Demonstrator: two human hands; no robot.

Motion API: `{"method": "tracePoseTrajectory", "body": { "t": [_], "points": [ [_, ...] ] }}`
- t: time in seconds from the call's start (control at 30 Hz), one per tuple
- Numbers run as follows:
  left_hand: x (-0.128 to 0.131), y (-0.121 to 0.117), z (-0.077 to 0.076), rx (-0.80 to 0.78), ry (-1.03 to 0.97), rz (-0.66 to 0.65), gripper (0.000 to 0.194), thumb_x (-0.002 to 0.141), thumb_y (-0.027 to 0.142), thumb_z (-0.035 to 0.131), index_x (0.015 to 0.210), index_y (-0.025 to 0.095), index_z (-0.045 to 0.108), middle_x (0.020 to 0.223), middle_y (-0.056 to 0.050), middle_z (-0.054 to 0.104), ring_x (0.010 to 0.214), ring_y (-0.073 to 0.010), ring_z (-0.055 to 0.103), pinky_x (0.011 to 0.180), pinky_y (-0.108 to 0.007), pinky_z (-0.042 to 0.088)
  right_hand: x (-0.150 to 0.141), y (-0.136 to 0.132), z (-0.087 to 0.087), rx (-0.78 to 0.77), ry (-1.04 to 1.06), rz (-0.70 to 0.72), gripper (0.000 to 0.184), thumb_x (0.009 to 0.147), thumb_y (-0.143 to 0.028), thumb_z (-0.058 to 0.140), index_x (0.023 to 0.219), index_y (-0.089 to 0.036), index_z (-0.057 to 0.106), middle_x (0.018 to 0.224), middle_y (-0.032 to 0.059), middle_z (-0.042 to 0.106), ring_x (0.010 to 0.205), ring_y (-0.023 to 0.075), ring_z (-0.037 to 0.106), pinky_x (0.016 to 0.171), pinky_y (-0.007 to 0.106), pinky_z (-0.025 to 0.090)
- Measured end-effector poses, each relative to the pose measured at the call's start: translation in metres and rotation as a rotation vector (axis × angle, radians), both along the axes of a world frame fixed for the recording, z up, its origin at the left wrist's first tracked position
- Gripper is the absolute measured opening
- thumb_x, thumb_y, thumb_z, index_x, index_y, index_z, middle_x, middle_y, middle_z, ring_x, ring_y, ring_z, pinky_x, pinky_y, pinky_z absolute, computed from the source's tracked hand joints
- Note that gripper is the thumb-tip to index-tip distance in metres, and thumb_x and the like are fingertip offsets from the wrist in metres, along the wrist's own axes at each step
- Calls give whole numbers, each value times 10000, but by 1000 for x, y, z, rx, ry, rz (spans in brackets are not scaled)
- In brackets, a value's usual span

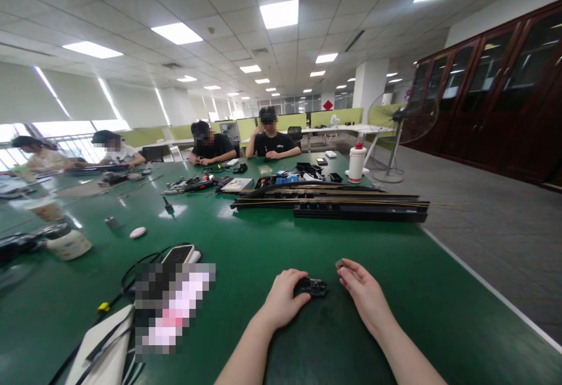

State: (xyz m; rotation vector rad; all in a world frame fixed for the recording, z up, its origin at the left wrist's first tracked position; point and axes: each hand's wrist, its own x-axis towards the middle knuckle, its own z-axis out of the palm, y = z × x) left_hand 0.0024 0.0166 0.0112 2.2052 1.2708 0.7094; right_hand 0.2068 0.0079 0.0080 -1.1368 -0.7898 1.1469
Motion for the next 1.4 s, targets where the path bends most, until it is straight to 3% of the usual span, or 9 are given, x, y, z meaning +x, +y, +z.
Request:
{"method": "tracePoseTrajectory", "body": {
  "t": [0.6, 0.83, 1.07, 1.27, 1.4],
  "points": [
    [-1, 0, -1, 15, 1, -2, 404, 753, 266, 597, 1150, 214, 540, 1127, -46, 570, 1049, -216, 481, 939, -342, 360, 0, -2, 6, -15, 102, -13, 437, 549, -415, 765, 909, -218, 615, 945, 47, 679, 940, 229, 614, 771, 332, 514],
    [-1, 1, -1, 28, 3, -5, 385, 762, 264, 597, 1141, 221, 542, 1124, -42, 574, 1048, -221, 488, 936, -361, 371, 0, 0, -2, -8, 95, 17, 458, 547, -392, 780, 942, -207, 640, 929, 41, 702, 916, 203, 627, 789, 307, 500],
    [-2, 2, -4, 36, 4, -7, 387, 764, 264, 596, 1145, 226, 538, 1134, -42, 570, 1058, -224, 486, 940, -365, 373, -5, -4, -1, -3, -40, 84, 456, 546, -403, 774, 929, -185, 656, 939, 73, 712, 959, 237, 628, 926, 391, 440],
    [-2, 2, -4, 29, -3, -1, 399, 751, 254, 613, 1142, 222, 540, 1122, -40, 574, 1054, -219, 486, 943, -359, 370, -10, -5, 3, 21, -162, 157, 458, 556, -436, 745, 926, -180, 655, 950, 89, 709, 945, 254, 634, 918, 416, 449],
    [-2, 1, -3, 27, -8, -2, 390, 751, 256, 613, 1134, 222, 546, 1116, -42, 575, 1052, -221, 488, 939, -366, 372, -12, -7, 0, 62, -369, 214, 394, 624, -412, 686, 946, -188, 657, 970, 87, 698, 930, 261, 631, 890, 433, 460]
  ]
}}
